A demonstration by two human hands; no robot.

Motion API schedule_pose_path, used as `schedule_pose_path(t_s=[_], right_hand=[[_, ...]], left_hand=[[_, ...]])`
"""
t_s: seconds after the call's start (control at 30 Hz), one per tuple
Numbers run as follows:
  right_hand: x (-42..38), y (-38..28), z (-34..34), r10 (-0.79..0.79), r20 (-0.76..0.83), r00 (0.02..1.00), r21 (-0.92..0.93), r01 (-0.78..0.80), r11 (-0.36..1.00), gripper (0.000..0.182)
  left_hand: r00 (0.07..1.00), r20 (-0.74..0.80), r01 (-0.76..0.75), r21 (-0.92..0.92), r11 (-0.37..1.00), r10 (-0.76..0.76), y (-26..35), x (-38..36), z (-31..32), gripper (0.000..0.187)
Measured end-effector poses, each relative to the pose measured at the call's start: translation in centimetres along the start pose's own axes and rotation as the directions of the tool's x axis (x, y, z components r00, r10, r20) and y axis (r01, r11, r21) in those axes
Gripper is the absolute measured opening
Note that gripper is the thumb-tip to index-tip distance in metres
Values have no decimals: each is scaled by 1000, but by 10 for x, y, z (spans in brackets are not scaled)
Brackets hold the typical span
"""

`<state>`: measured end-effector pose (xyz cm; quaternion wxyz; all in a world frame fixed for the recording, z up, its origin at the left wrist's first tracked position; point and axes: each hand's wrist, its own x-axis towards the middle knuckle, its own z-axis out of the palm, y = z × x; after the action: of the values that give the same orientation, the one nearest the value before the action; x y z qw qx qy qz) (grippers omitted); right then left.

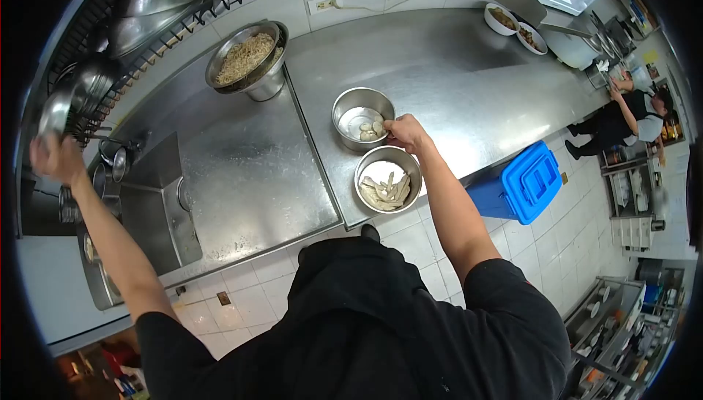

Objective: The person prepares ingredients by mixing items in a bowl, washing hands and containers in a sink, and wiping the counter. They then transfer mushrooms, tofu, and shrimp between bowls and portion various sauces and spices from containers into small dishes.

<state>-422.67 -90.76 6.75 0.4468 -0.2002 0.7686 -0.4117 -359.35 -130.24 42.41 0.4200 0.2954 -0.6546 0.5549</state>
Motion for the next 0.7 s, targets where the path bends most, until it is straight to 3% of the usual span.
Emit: schedule_pose_path(t_s=[0.03,0.07,0.1,0.13,0.17,0.2,0.23,0.27,0.3,0.33,0.37,0.4,0.43,0.47,0.5,0.57,0.63,0.7], right_hand=[[0,4,3,8,12,1000,-7,-8,1000,26],[1,8,5,-16,8,1000,199,14,980,25],[5,7,3,-45,-4,999,393,43,918,25],[7,4,1,-51,9,999,383,44,923,25],[8,-1,2,-142,-63,988,345,155,926,22],[7,-6,3,-235,-127,964,299,263,917,19],[-1,-17,5,-250,-102,963,284,269,920,19],[-19,-36,5,-599,-274,752,-48,612,790,17],[-37,-56,7,-874,-292,388,-395,783,479,15],[-57,-77,16,-914,-304,267,-422,823,381,11],[-71,-93,27,-938,-316,141,-450,848,279,17],[-73,-99,35,-942,-319,101,-402,886,231,16],[-65,-95,45,-929,-309,203,-276,916,292,17],[-66,-102,45,-980,-196,20,-420,902,102,18],[-67,-110,44,-986,-63,-155,-535,839,-98,20],[-72,-123,41,-979,-4,-204,-567,807,-166,22],[-82,-140,33,-946,49,-321,-583,760,-288,23],[-81,-146,32,-940,32,-340,-559,774,-299,24]], left_hand=[[995,-89,48,-6,999,-48,5,-6,-29,9],[979,-177,94,-21,995,-96,11,-11,-58,8],[957,-198,189,-128,974,-212,72,-4,-101,6],[921,-216,273,-240,932,-325,133,3,-145,5],[886,-39,417,-374,829,-463,193,-4,-176,2],[835,351,543,-397,740,-424,227,-43,-186,6],[547,730,781,-270,563,-409,276,-69,-194,13],[265,921,808,-50,587,-287,327,-91,-195,21],[-144,969,988,151,17,-203,379,-92,-195,28],[-264,964,943,262,-206,19,420,-87,-190,35],[-300,951,898,309,-313,77,454,-75,-189,45],[-281,948,864,317,-392,147,477,-59,-191,54],[-274,935,777,353,-522,225,494,-44,-188,55],[-247,930,718,365,-593,274,497,-19,-191,50],[-113,900,617,395,-681,420,496,-11,-184,41],[-143,913,571,392,-721,383,499,5,-182,35],[-144,917,578,383,-721,372,491,18,-186,34],[-155,913,590,392,-706,377,489,13,-187,34]])
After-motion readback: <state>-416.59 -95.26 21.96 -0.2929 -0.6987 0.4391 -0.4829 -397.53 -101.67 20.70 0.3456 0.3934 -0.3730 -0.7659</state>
